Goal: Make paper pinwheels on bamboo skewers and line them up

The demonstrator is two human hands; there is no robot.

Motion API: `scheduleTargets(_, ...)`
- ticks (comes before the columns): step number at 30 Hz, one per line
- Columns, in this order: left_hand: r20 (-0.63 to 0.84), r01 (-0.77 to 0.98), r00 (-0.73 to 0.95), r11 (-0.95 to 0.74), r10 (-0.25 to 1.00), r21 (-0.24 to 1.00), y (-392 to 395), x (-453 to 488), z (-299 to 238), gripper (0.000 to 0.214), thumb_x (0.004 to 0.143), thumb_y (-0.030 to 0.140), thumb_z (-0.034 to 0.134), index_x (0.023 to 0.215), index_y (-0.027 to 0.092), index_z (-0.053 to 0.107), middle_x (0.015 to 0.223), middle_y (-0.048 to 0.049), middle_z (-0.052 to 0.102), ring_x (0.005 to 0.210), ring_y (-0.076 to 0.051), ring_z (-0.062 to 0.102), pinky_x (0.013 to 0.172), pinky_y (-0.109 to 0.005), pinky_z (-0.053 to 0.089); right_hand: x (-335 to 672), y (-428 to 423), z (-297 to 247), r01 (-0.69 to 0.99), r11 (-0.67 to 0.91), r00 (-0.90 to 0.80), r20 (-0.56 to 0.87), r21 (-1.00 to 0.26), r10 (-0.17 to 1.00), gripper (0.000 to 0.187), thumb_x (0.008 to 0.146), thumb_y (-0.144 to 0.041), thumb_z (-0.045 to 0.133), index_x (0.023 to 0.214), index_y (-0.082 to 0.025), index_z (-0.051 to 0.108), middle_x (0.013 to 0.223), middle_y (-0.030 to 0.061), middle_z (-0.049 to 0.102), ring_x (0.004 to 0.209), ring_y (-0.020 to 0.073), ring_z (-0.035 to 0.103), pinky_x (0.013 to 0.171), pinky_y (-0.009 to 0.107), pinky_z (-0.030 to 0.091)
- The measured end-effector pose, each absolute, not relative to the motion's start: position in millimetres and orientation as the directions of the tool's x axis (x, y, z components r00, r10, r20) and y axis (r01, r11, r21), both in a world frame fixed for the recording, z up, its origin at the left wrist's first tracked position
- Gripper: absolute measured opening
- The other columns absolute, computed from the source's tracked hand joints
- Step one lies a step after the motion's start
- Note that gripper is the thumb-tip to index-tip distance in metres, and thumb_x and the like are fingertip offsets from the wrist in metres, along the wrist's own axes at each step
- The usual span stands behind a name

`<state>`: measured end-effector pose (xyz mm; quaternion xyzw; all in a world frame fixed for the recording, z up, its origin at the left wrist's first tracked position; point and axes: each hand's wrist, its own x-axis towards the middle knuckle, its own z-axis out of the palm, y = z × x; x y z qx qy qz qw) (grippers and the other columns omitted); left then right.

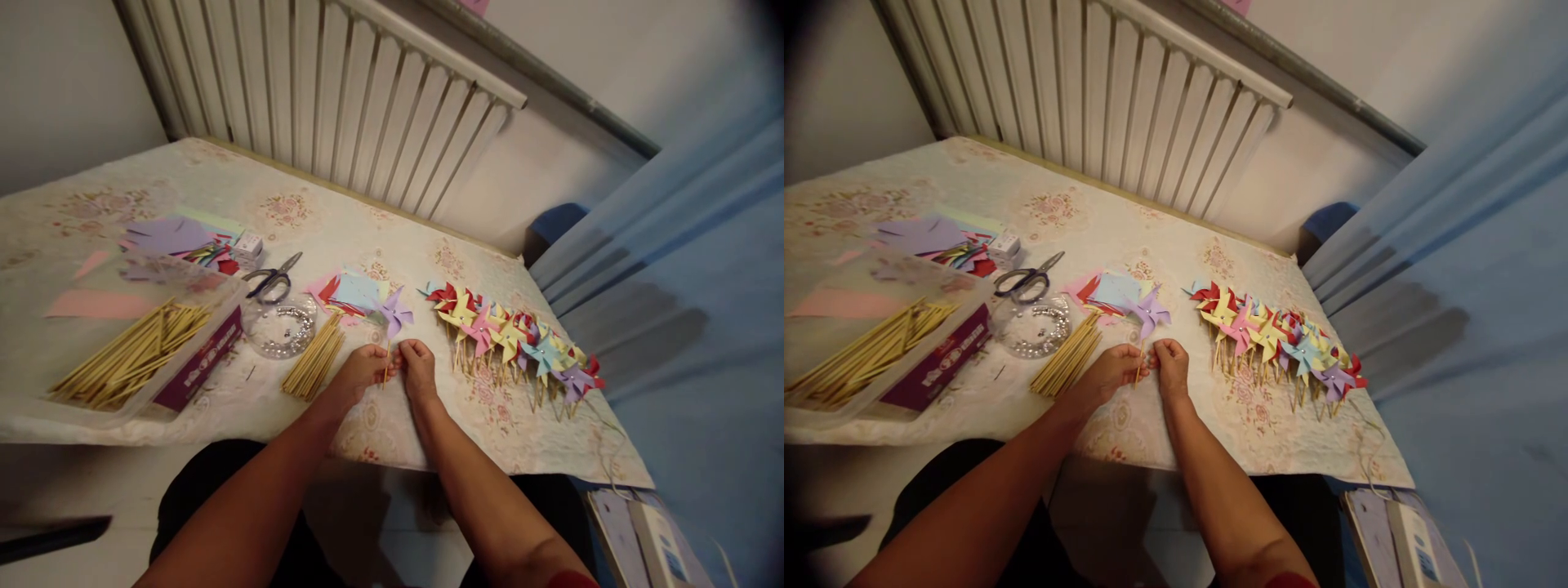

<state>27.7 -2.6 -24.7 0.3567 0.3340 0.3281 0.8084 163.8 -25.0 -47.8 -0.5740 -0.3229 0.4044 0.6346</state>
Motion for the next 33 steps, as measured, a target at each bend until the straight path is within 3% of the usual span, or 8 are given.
scheduleTargets(7, -0.331, -0.277, 0.542, 0.536, 0.772, 0.798, -2.5, 29.0, -25.8, 0.023, 0.062, 0.019, 0.071, 0.074, 0.016, 0.052, 0.064, 0.0004, 0.061, 0.060, -0.011, 0.059, 0.065, -0.025, 0.045, 160.8, -26.1, -44.8, -0.218, 0.066, 0.500, -0.053, -0.974, 0.864, 0.021, 0.071, -0.036, 0.070, 0.065, -0.018, 0.061, 0.060, -0.0041, 0.059, 0.052, 0.0091, 0.048, 0.053, 0.023, 0.037)
scheduleTargets(13, -0.347, -0.249, 0.528, 0.531, 0.775, 0.810, -4.1, 29.2, -21.4, 0.017, 0.063, 0.015, 0.067, 0.070, 0.016, 0.052, 0.062, 0.0003, 0.061, 0.058, -0.011, 0.058, 0.063, -0.025, 0.044, 159.3, -25.1, -34.9, -0.195, 0.070, 0.503, -0.039, -0.978, 0.864, 0.028, 0.074, -0.044, 0.070, 0.064, -0.019, 0.061, 0.062, -0.0028, 0.058, 0.054, 0.0094, 0.048, 0.054, 0.024, 0.037)
scheduleTargets(22, -0.324, -0.239, 0.535, 0.508, 0.780, 0.828, -5.6, 29.8, -19.7, 0.010, 0.066, 0.013, 0.062, 0.068, 0.016, 0.053, 0.060, 0.0001, 0.060, 0.054, -0.010, 0.055, 0.060, -0.024, 0.041, 149.9, -17.1, -14.0, -0.213, -0.086, 0.518, -0.187, -0.973, 0.835, 0.031, 0.067, -0.046, 0.073, 0.062, -0.018, 0.060, 0.059, -0.0027, 0.057, 0.052, 0.0093, 0.046, 0.050, 0.023, 0.037)
scheduleTargets(33, -0.323, -0.235, 0.542, 0.509, 0.776, 0.828, -5.0, 29.7, -19.9, 0.010, 0.066, 0.011, 0.061, 0.067, 0.016, 0.052, 0.058, 0.0004, 0.059, 0.053, -0.010, 0.055, 0.059, -0.023, 0.040, 151.4, -11.0, -14.7, -0.152, -0.130, 0.501, -0.190, -0.980, 0.844, 0.025, 0.065, -0.040, 0.070, 0.058, -0.019, 0.056, 0.054, -0.0046, 0.053, 0.049, 0.0086, 0.044, 0.049, 0.023, 0.034)
